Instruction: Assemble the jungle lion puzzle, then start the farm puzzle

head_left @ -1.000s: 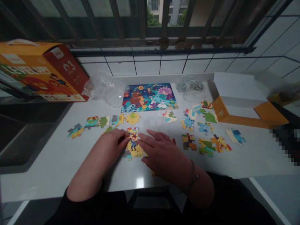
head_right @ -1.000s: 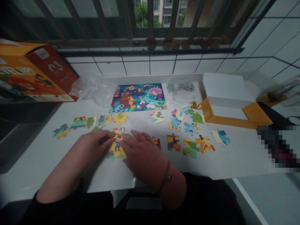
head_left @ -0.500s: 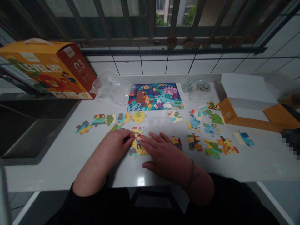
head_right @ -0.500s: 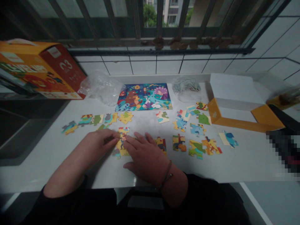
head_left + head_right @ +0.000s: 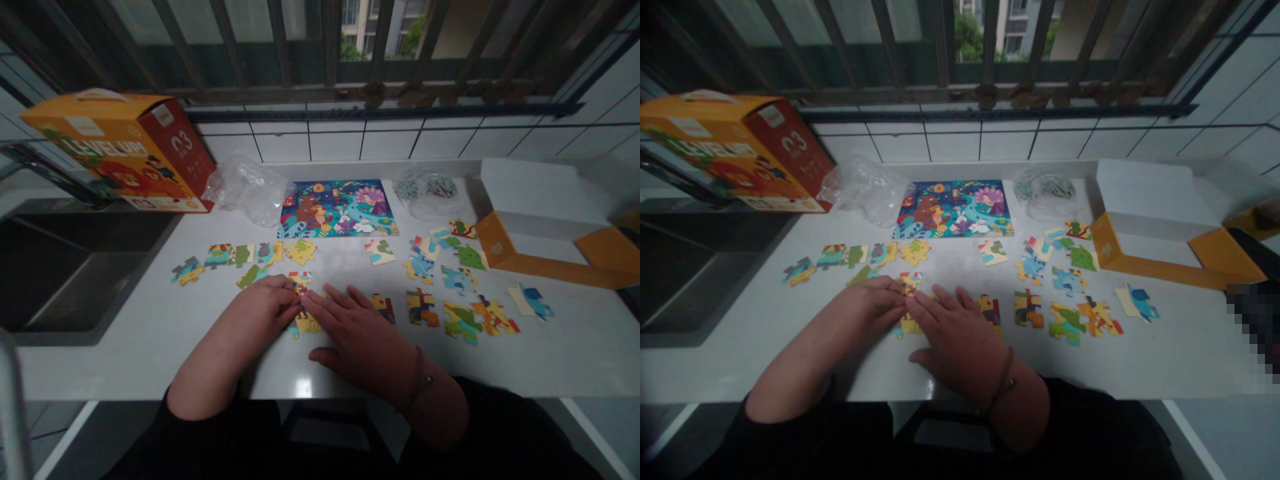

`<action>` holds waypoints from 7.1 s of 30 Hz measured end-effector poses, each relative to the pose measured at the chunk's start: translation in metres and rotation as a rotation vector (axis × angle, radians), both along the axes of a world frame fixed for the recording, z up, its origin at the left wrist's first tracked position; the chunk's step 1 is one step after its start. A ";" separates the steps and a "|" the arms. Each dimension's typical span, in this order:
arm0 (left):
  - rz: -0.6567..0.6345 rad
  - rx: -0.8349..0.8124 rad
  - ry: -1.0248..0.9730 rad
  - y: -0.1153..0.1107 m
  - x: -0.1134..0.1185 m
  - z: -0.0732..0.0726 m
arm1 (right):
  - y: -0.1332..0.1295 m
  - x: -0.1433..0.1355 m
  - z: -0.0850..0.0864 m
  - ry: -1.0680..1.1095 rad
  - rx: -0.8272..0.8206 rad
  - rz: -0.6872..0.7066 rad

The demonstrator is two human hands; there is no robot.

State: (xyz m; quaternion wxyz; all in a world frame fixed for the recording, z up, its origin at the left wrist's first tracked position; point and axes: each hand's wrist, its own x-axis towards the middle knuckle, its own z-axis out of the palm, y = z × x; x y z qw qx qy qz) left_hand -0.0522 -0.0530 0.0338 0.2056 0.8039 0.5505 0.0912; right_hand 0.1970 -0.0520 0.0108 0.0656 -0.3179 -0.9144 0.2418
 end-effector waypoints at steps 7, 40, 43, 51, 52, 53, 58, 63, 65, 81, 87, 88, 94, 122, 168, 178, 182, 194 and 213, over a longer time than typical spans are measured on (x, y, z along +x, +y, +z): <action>0.022 -0.022 0.064 -0.006 0.009 0.010 | -0.001 0.000 -0.001 0.011 0.009 -0.012; -0.176 0.240 0.117 -0.014 0.100 -0.061 | 0.087 0.201 0.052 -0.226 0.331 -1.141; -0.173 0.232 0.127 -0.011 0.096 -0.060 | 0.093 0.196 0.039 -0.222 0.264 -1.072; -0.203 0.195 0.097 -0.005 0.094 -0.057 | 0.105 0.195 0.008 -0.295 0.159 -0.882; -0.205 0.204 0.084 -0.005 0.094 -0.058 | 0.106 0.196 0.007 -0.309 0.168 -0.879; -0.204 0.217 0.069 -0.005 0.093 -0.060 | 0.107 0.197 0.006 -0.322 0.178 -0.882; -0.192 0.238 -0.009 -0.004 0.091 -0.069 | 0.114 0.198 0.002 -0.369 0.204 -0.946; -0.192 0.242 -0.053 -0.001 0.092 -0.072 | 0.119 0.201 -0.003 -0.378 0.218 -0.913; -0.188 0.245 -0.063 -0.001 0.093 -0.073 | 0.119 0.202 -0.003 -0.381 0.209 -0.907; -0.223 0.184 -0.095 0.006 0.096 -0.051 | 0.163 0.180 0.039 -0.689 0.256 -0.894; -0.214 0.149 -0.124 0.006 0.096 -0.051 | 0.220 0.177 0.054 -0.863 0.205 -0.732; -0.214 0.146 -0.137 0.005 0.096 -0.053 | 0.225 0.178 0.054 -0.884 0.189 -0.705; -0.185 0.128 -0.172 0.004 0.097 -0.058 | 0.233 0.187 0.049 -0.921 0.155 -0.605; -0.198 0.212 -0.197 0.002 0.094 -0.059 | 0.130 0.095 0.016 0.467 -0.585 -0.440; -0.241 0.158 -0.150 0.005 0.097 -0.041 | 0.128 0.099 0.011 0.190 0.071 -0.264; -0.229 0.167 -0.156 0.008 0.095 -0.049 | 0.141 0.173 0.026 0.516 0.496 -1.205; -0.218 0.169 -0.162 0.008 0.092 -0.057 | 0.140 0.173 0.022 0.516 0.515 -1.199; -0.218 0.122 -0.141 0.006 0.092 -0.054 | 0.136 0.154 0.022 0.481 0.428 -1.071; -0.248 0.105 -0.091 0.007 0.099 -0.032 | 0.093 0.176 0.060 0.352 0.501 -1.186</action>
